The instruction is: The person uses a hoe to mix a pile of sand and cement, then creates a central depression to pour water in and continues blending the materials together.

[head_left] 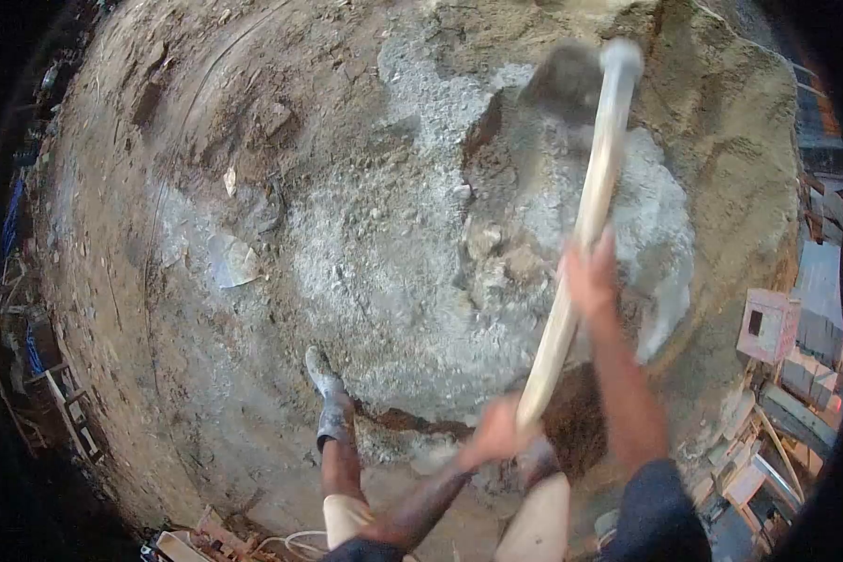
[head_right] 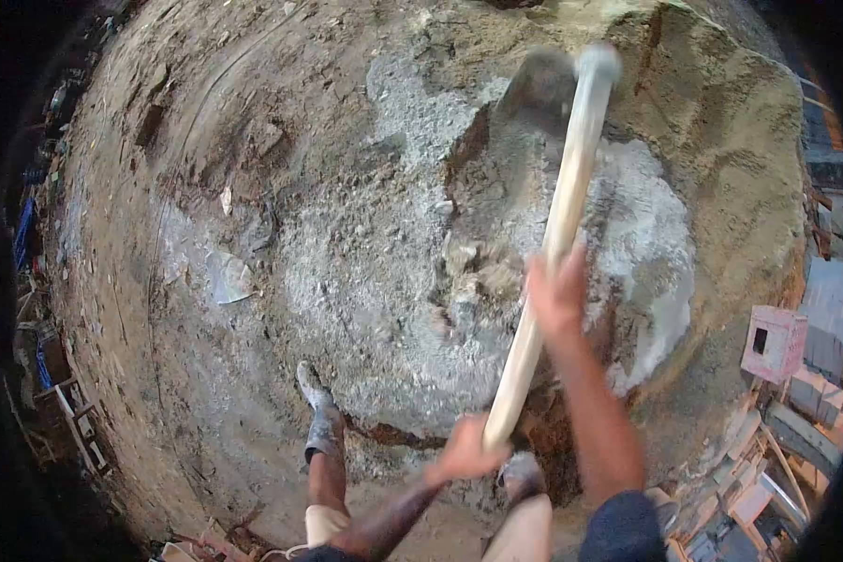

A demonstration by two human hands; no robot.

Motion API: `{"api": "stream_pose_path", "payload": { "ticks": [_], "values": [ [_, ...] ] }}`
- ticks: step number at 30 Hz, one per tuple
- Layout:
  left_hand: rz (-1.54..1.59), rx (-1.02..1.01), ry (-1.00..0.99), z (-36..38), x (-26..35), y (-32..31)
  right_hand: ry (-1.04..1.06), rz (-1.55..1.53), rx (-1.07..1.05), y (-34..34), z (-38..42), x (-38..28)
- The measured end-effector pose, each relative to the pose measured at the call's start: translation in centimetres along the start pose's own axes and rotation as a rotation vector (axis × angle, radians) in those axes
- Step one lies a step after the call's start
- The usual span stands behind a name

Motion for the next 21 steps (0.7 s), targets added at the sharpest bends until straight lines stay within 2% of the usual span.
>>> {"api": "stream_pose_path", "payload": {
  "ticks": [1, 2, 3, 4, 5, 6, 7, 8, 9, 10, 11, 13, 15, 16, 17, 18, 19, 20, 21],
  "values": [
    [-0.012, 0.079, -0.057, -5.3, 2.9, 2.1, -0.097, 0.002, -0.056, -0.9, -6.4, -1.3],
    [-0.002, -0.045, 0.082, -10.0, 5.8, 3.9, -0.036, -0.03, -0.057, -3.0, -11.6, -1.0],
    [-0.016, -0.109, 0.098, -15.9, 5.2, 3.6, 0.024, -0.063, -0.06, -5.1, -16.8, -0.6],
    [0.127, -0.076, 0.078, -18.9, 5.7, 3.9, -0.104, -0.208, -0.258, -8.8, -20.2, 1.0],
    [0.262, -0.032, 0.03, -21.1, 6.5, 4.6, -0.06, 0.003, -0.224, -11.5, -23.2, 4.0],
    [0.257, 0.059, -0.059, -21.3, 5.7, 4.0, -0.017, 0.22, -0.198, -14.2, -23.9, 5.7],
    [0.242, 0.129, -0.118, -20.4, 4.1, 3.1, -0.033, 0.222, -0.219, -17.1, -22.9, 8.0],
    [0.283, -0.043, 0.107, -17.9, 3.3, 2.8, -0.11, 0.222, -0.345, -18.9, -20.4, 10.6],
    [0.31, -0.069, 0.121, -16.3, 2.9, 1.1, -0.176, 0.17, -0.473, -18.0, -17.1, 10.4],
    [0.186, -0.032, 0.176, -14.0, 1.8, 0.1, -0.243, 0.124, -0.601, -16.8, -13.6, 10.1],
    [0.056, 0.03, 0.22, -11.4, 0.8, 0.0, -0.293, -0.003, -0.739, -14.0, -8.2, 6.5],
    [-0.082, 0.06, 0.224, -5.9, -2.2, 0.2, -0.227, 0.145, -0.585, -14.8, -2.7, 9.7],
    [-0.124, -0.027, 0.302, -0.2, -3.5, 1.1, -0.483, -0.164, -0.511, -9.4, 3.4, 4.6],
    [-0.237, 0.0, 0.288, 2.6, -4.5, -0.4, -0.479, -0.37, -0.445, -8.2, 6.4, 5.0],
    [-0.338, 0.021, 0.297, 6.8, -5.6, -2.1, -0.514, -0.373, -0.509, -5.6, 9.8, 3.2],
    [-0.307, -0.121, 0.547, 10.7, -7.3, -3.7, -0.435, -0.494, -0.363, -3.8, 13.7, 3.5],
    [-0.346, -0.085, 0.456, 14.0, -9.3, -5.6, -0.62, -0.401, -0.459, -2.2, 17.8, 3.2],
    [-0.235, -0.167, 0.405, 17.1, -8.9, -6.1, -0.748, -0.544, -0.433, 1.5, 19.8, -1.2],
    [-0.288, -0.206, 0.393, 20.0, -9.9, -7.0, -0.683, -0.465, -0.447, 3.3, 21.7, -2.1]
  ]
}}
Point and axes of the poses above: each hand's wrist, its own z-axis away from the middle knuckle, its own y-axis out of the back of the hand, x = y × z, the point moved 8 cm from there along -z, towards the middle knuckle, and after that the axes turned 11 degrees about y, right-handed, at the moved point
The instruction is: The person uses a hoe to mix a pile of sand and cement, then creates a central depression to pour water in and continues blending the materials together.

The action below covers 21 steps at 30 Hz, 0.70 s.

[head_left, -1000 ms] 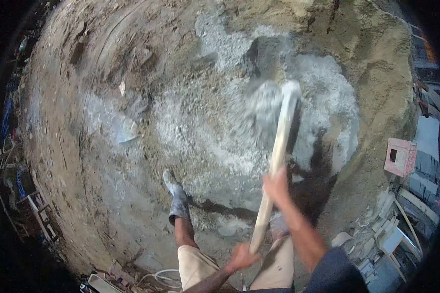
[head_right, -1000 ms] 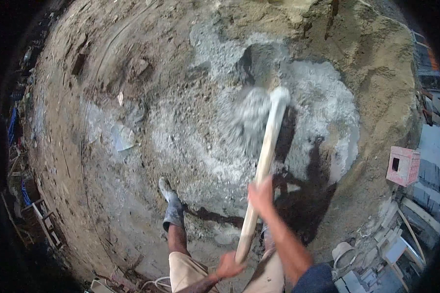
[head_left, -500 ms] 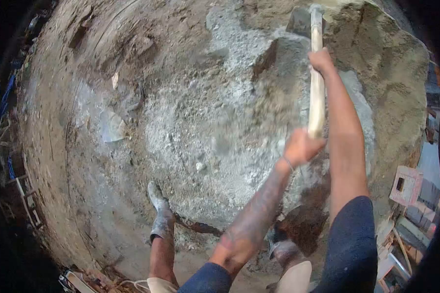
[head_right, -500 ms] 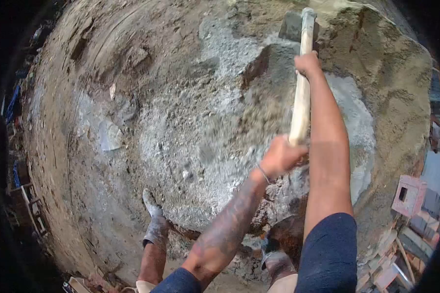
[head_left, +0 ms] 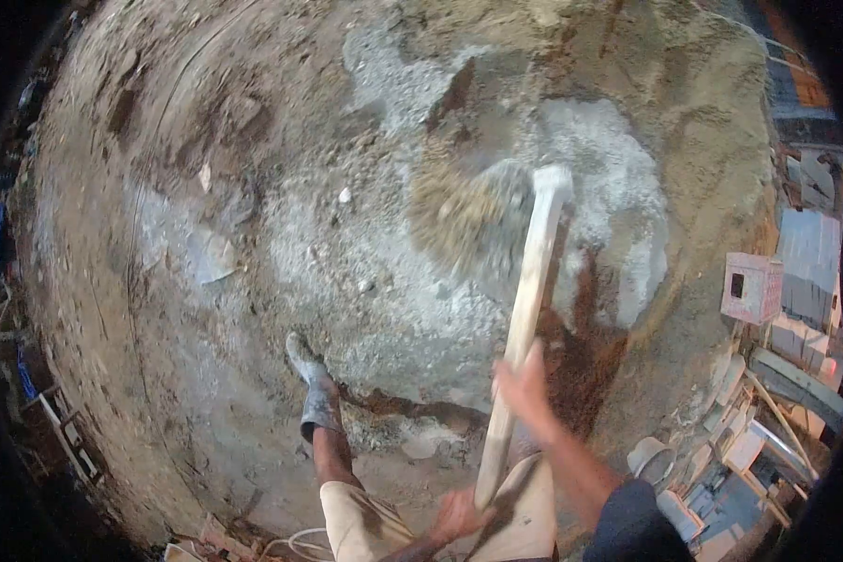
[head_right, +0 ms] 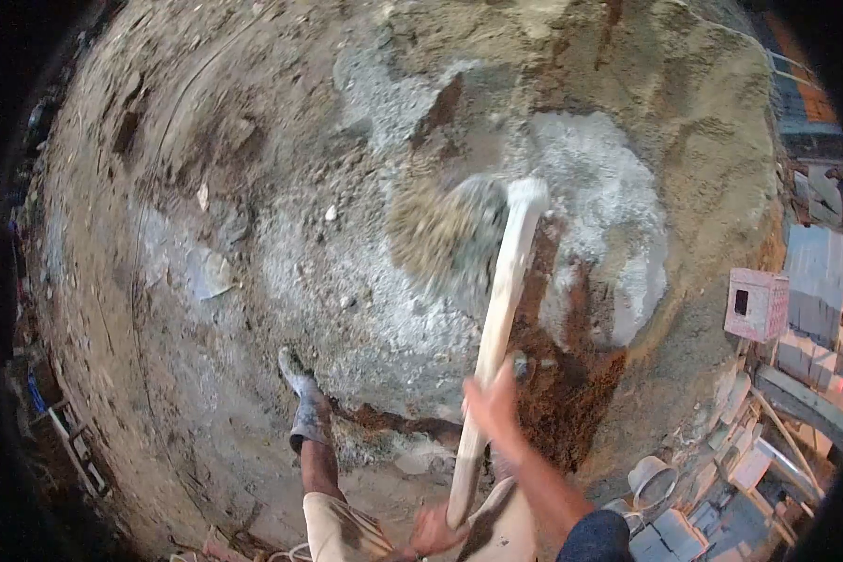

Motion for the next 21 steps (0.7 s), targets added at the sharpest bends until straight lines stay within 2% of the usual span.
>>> {"api": "stream_pose_path", "payload": {
  "ticks": [1, 3, 5, 6, 7, 8, 9, 10, 11, 12, 13, 14, 15, 16, 17, 18, 19, 20, 21],
  "values": [
    [0.017, -0.039, 0.002, 1.6, -1.9, -2.0, 0.043, 0.093, 0.009, 0.5, 2.7, 0.2],
    [0.033, -0.086, 0.014, 1.8, -1.0, -2.0, 0.054, 0.132, 0.065, 2.2, 3.3, -0.5],
    [0.093, -0.083, -0.134, -2.2, 3.2, -1.0, -0.065, -0.014, 0.126, 4.9, -1.1, -1.0],
    [-0.036, -0.073, -0.123, -6.1, 6.0, 0.0, 0.084, 0.023, 0.202, 6.9, -4.9, -4.0],
    [0.113, 0.046, -0.304, -9.1, 12.0, 4.1, 0.072, -0.02, 0.205, 8.6, -9.1, -7.3],
    [0.161, 0.011, -0.395, -13.6, 15.7, 5.9, 0.271, 0.185, 0.301, 11.5, -15.8, -7.7],
    [0.232, 0.096, -0.44, -17.4, 19.8, 8.5, 0.441, 0.42, 0.433, 14.2, -22.0, -8.0],
    [0.288, 0.223, -0.628, -20.3, 24.2, 11.6, 0.419, 0.424, 0.386, 15.6, -27.7, -10.1],
    [0.393, -0.066, -0.38, -25.1, 26.5, 12.0, 0.502, 0.489, 0.446, 16.6, -31.8, -11.9],
    [0.482, -0.065, -0.446, -28.5, 29.3, 12.4, 0.493, 0.573, 0.491, 18.1, -37.0, -12.5],
    [0.471, 0.018, -0.45, -31.1, 31.5, 11.7, 0.509, 0.628, 0.471, 19.6, -42.9, -11.2],
    [0.471, 0.101, -0.438, -32.8, 31.9, 11.1, 0.503, 0.661, 0.439, 18.7, -44.5, -8.8],
    [0.478, 0.092, -0.407, -33.3, 29.4, 10.5, 0.497, 0.695, 0.408, 17.0, -44.8, -7.4],
    [0.454, 0.014, -0.356, -32.6, 25.9, 9.0, 0.375, 0.548, 0.322, 15.7, -43.7, -3.1],
    [0.435, -0.053, -0.342, -31.3, 24.2, 8.2, 0.283, 0.407, 0.258, 15.2, -42.6, -2.1],
    [0.307, 0.07, -0.327, -29.6, 22.9, 7.8, 0.214, 0.541, 0.175, 15.4, -43.5, 0.2],
    [0.168, 0.183, -0.281, -26.8, 20.5, 7.2, 0.137, 0.502, 0.121, 14.2, -41.5, 2.8],
    [0.165, 0.165, -0.221, -24.2, 18.5, 7.1, 0.059, 0.467, 0.068, 13.0, -39.1, 5.2],
    [0.16, 0.159, -0.18, -21.8, 17.0, 7.5, 0.019, 0.274, 0.078, 11.1, -33.9, 5.2]
  ]
}}
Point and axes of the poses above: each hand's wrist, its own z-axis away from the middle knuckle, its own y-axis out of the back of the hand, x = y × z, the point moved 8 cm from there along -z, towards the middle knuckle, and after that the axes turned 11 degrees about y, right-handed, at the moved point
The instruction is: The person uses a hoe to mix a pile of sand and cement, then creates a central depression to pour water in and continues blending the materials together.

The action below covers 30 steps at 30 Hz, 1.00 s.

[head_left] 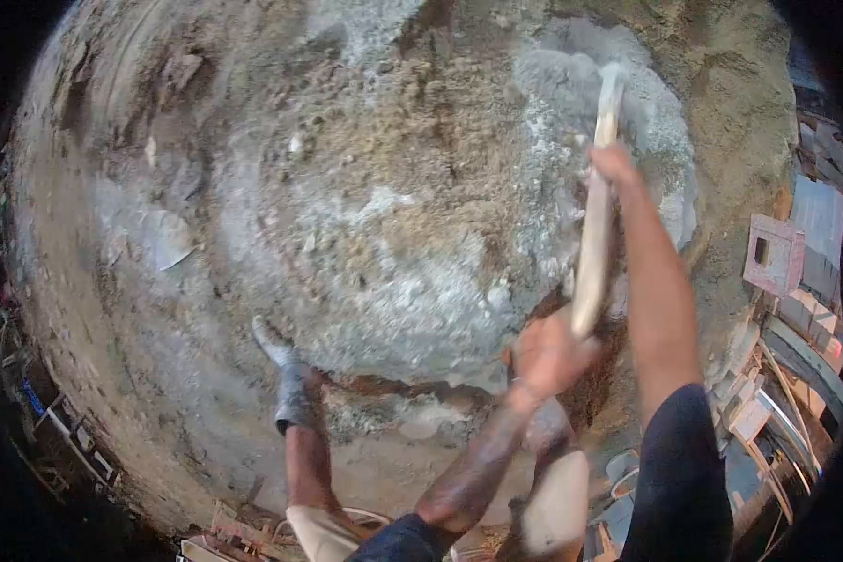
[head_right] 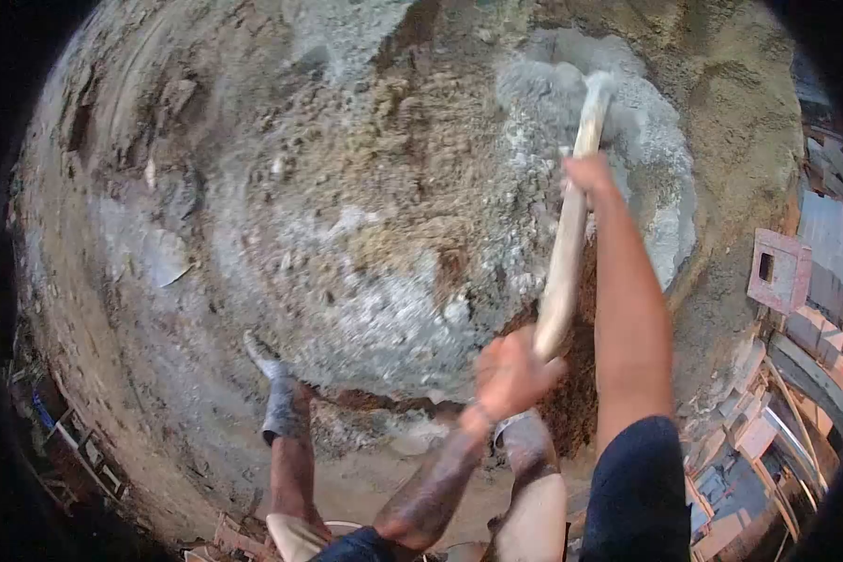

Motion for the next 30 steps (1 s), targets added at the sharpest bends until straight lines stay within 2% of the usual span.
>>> {"api": "stream_pose_path", "payload": {
  "ticks": [2, 3, 4, 5, 6, 7, 8, 9, 11, 12, 14, 15, 17, 18, 19, 20, 21, 22, 23, 24, 25, 26, 27, 29, 30],
  "values": [
    [-0.099, -0.046, -0.031, 4.2, -2.2, 1.9, 0.024, 0.044, 0.078, -0.8, 6.0, -1.0],
    [-0.166, -0.07, 0.015, 6.9, -3.1, 2.3, -0.025, 0.017, -0.038, -1.2, 8.7, -0.5],
    [-0.218, -0.091, 0.07, 10.2, -4.3, 2.1, 0.037, -0.081, 0.133, -1.1, 12.2, 1.2],
    [-0.247, -0.029, 0.048, 13.7, -6.2, 1.4, 0.024, 0.017, 0.114, -1.2, 16.1, 0.6],
    [-0.305, -0.191, 0.246, 17.1, -8.0, 1.3, -0.093, -0.194, 0.163, -1.1, 23.1, -3.1],
    [-0.339, -0.184, 0.257, 20.7, -12.5, -0.5, -0.128, -0.374, 0.131, -1.8, 27.6, -4.0],
    [-0.321, -0.175, 0.207, 23.9, -13.3, 0.0, -0.075, -0.229, 0.097, -2.4, 30.3, -1.8],
    [-0.304, -0.24, 0.259, 26.7, -17.7, -1.5, 0.018, -0.185, 0.156, -2.8, 33.4, -1.9],
    [-0.388, -0.171, 0.238, 30.1, -18.9, -1.9, -0.066, -0.051, 0.057, -3.3, 37.7, -1.7],
    [-0.396, -0.163, 0.228, 29.0, -18.7, -2.1, -0.058, -0.06, 0.066, -2.5, 36.7, -1.9],
    [-0.416, -0.236, 0.246, 27.2, -17.9, -3.4, 0.022, -0.399, 0.057, -1.2, 34.6, -2.2],
    [-0.431, -0.193, 0.199, 23.9, -14.1, -2.7, 0.034, -0.514, 0.05, 0.5, 31.1, -3.8],
    [-0.368, -0.139, 0.023, 13.4, -5.4, -1.7, 0.041, -0.186, 0.27, 6.0, 22.1, -6.1],
    [-0.279, 0.074, -0.285, 8.0, -3.7, -3.0, 0.292, -0.068, 0.392, 9.4, 17.9, -9.9],
    [-0.121, 0.079, -0.389, 3.7, 4.4, -1.0, 0.31, 0.019, 0.422, 11.8, 11.3, -9.5],
    [0.071, -0.098, -0.317, -0.7, 9.2, -1.3, 0.26, 0.007, 0.405, 13.9, 4.9, -9.3],
    [0.126, -0.217, -0.328, -5.9, 11.6, -3.7, 0.359, 0.099, 0.437, 16.3, 0.1, -10.1],
    [0.311, -0.321, -0.292, -9.6, 14.0, -5.8, 0.419, 0.317, 0.592, 18.2, -2.8, -11.0],
    [0.255, -0.254, -0.27, -12.7, 15.6, -7.6, 0.41, 0.504, 0.528, 19.1, -8.3, -8.8],
    [0.21, -0.202, -0.208, -13.9, 15.9, -9.0, 0.386, 0.693, 0.447, 19.0, -12.2, -5.7],
    [0.062, -0.07, -0.145, -14.0, 14.5, -10.3, 0.273, 0.756, 0.244, 17.0, -13.0, -3.1],
    [0.088, -0.135, -0.09, -12.9, 10.8, -11.3, 0.134, 0.808, 0.025, 14.8, -11.8, 0.7],
    [0.119, -0.186, -0.047, -11.6, 7.3, -11.1, 0.118, 0.814, -0.008, 12.9, -10.0, 2.6],
    [-0.139, -0.117, -0.067, -9.0, 3.7, -9.6, 0.083, 0.724, 0.205, 11.0, -5.2, 4.9],
    [-0.143, -0.129, -0.06, -6.9, 3.3, -8.9, 0.058, 0.676, 0.312, 10.5, -3.3, 6.0]
  ]
}}
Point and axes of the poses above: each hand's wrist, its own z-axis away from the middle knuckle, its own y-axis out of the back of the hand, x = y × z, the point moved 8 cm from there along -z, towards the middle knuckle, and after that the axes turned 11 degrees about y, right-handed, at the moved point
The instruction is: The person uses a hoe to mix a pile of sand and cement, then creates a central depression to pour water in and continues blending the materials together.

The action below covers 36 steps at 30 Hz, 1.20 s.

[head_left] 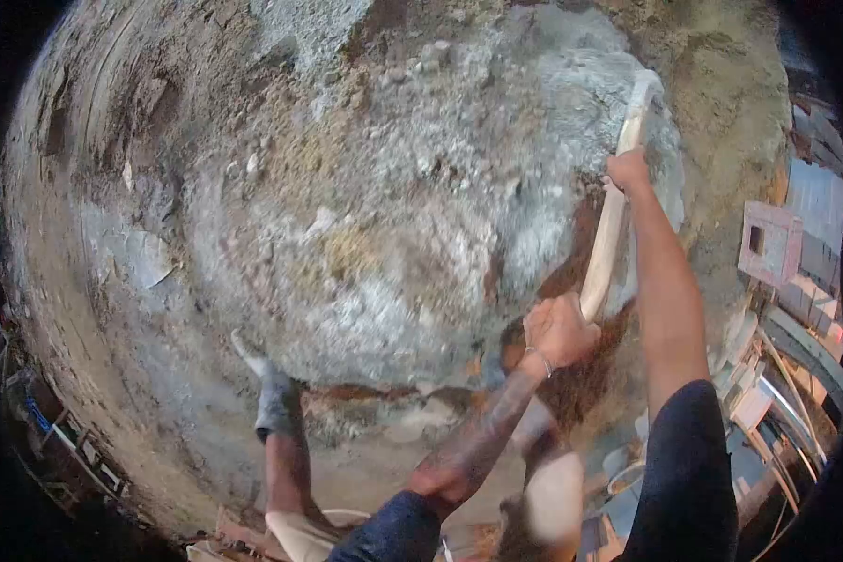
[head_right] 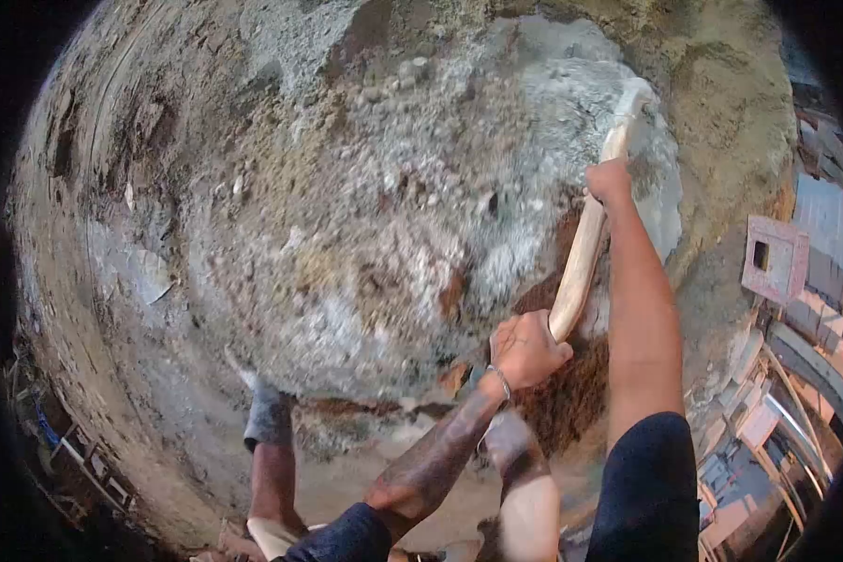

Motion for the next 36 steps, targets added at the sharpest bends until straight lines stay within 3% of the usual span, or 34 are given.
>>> {"api": "stream_pose_path", "payload": {
  "ticks": [1, 3, 4, 7, 8, 10, 11, 12, 13, 15, 17, 18, 19, 20, 21, 22, 23, 24, 26, 27, 28, 29, 30, 31, 32, 33, 35, 36],
  "values": [
    [-0.028, 0.03, 0.027, 2.9, -0.3, 0.8, -0.032, -0.156, -0.113, -2.5, 1.4, 0.7],
    [-0.074, 0.065, 0.042, 8.2, -1.4, 2.9, -0.077, -0.345, -0.344, -0.3, 7.3, -4.1],
    [-0.118, 0.07, 0.03, 10.3, -2.7, 4.3, -0.132, -0.414, -0.168, -4.3, 7.2, -1.5],
    [-0.284, -0.007, 0.105, 18.4, -5.2, 7.3, -0.165, -0.605, -0.253, -1.1, 17.5, -5.6],
    [-0.307, -0.028, 0.14, 21.9, -6.8, 7.2, -0.251, -0.597, -0.111, 4.5, 23.3, -9.2],
    [-0.279, -0.053, 0.247, 29.3, -12.5, 5.5, -0.343, -1.012, -0.182, 3.6, 32.1, -9.8],
    [-0.361, -0.164, 0.309, 32.9, -13.6, 5.9, -0.28, -0.953, -0.212, 4.5, 35.2, -10.8],
    [-0.339, -0.141, 0.249, 35.6, -13.9, 6.8, -0.216, -0.893, -0.236, 5.5, 38.3, -11.7],
    [-0.443, -0.155, 0.326, 38.2, -16.5, 5.7, -0.153, -0.833, -0.257, 6.4, 41.3, -12.7],
    [-0.395, -0.083, 0.355, 40.4, -16.8, 4.5, -0.302, -1.057, -0.357, 7.5, 42.9, -13.4],
    [-0.389, -0.135, 0.365, 37.6, -16.7, 2.2, 0.003, -0.929, -0.214, 11.7, 39.8, -14.4],
    [-0.379, -0.055, 0.298, 34.3, -14.8, 2.6, -0.088, -1.18, -0.221, 12.1, 36.6, -14.5],
    [-0.372, 0.031, 0.225, 29.2, -12.1, 4.0, -0.132, -1.221, -0.19, 11.3, 31.9, -13.8],
    [-0.402, 0.104, 0.119, 23.9, -8.9, 5.6, -0.123, -1.224, 0.004, 12.5, 26.1, -13.7],
    [-0.3, 0.255, -0.084, 19.9, -2.7, 9.1, -0.194, -1.174, -0.01, 15.7, 21.0, -15.2],
    [-0.48, 0.458, -0.24, 14.7, 0.8, 10.7, -0.17, -1.203, 0.1, 16.4, 15.3, -15.3],
    [-0.508, 0.489, -0.233, 9.3, 4.7, 12.9, 0.068, -1.326, 0.266, 17.0, 9.9, -15.5],
    [-0.45, 0.646, -0.37, 5.6, 8.9, 15.5, 0.026, -1.164, 0.25, 14.0, 2.7, -13.8],
    [-0.661, 0.545, -0.26, -3.9, 13.6, 16.7, 0.086, -0.927, 0.138, 9.1, -4.1, -13.2],
    [-0.785, 0.719, -0.327, -6.4, 13.9, 15.1, 0.121, -0.809, 0.089, 6.7, -7.3, -13.0],
    [-0.901, 0.909, -0.374, -8.7, 14.2, 13.5, 0.104, -0.77, -0.134, 4.0, -7.6, -13.2],
    [-0.895, 0.856, -0.353, -8.2, 11.6, 11.7, 0.053, -0.733, -0.367, 0.3, -5.9, -12.0],
    [-0.835, 0.736, -0.172, -6.9, 8.0, 11.5, -0.027, -0.768, -0.248, -1.6, -3.3, -11.4],
    [-0.767, 0.633, -0.006, -5.0, 5.4, 11.9, 0.045, -0.63, -0.157, -3.4, -1.5, -11.2],
    [-0.757, 0.473, -0.054, -2.3, 5.0, 12.0, 0.101, -0.48, -0.062, -5.1, 0.3, -11.0],
    [-0.756, 0.303, -0.09, 1.4, 4.6, 12.3, 0.076, -0.462, -0.195, -4.0, 3.8, -12.1],
    [-0.776, 0.15, 0.043, 7.6, 3.5, 12.6, 0.047, -0.522, -0.427, -1.4, 11.9, -14.5],
    [-0.752, 0.214, -0.01, 10.7, 2.7, 13.0, 0.021, -0.542, -0.487, 0.0, 16.1, -15.5]
  ]
}}
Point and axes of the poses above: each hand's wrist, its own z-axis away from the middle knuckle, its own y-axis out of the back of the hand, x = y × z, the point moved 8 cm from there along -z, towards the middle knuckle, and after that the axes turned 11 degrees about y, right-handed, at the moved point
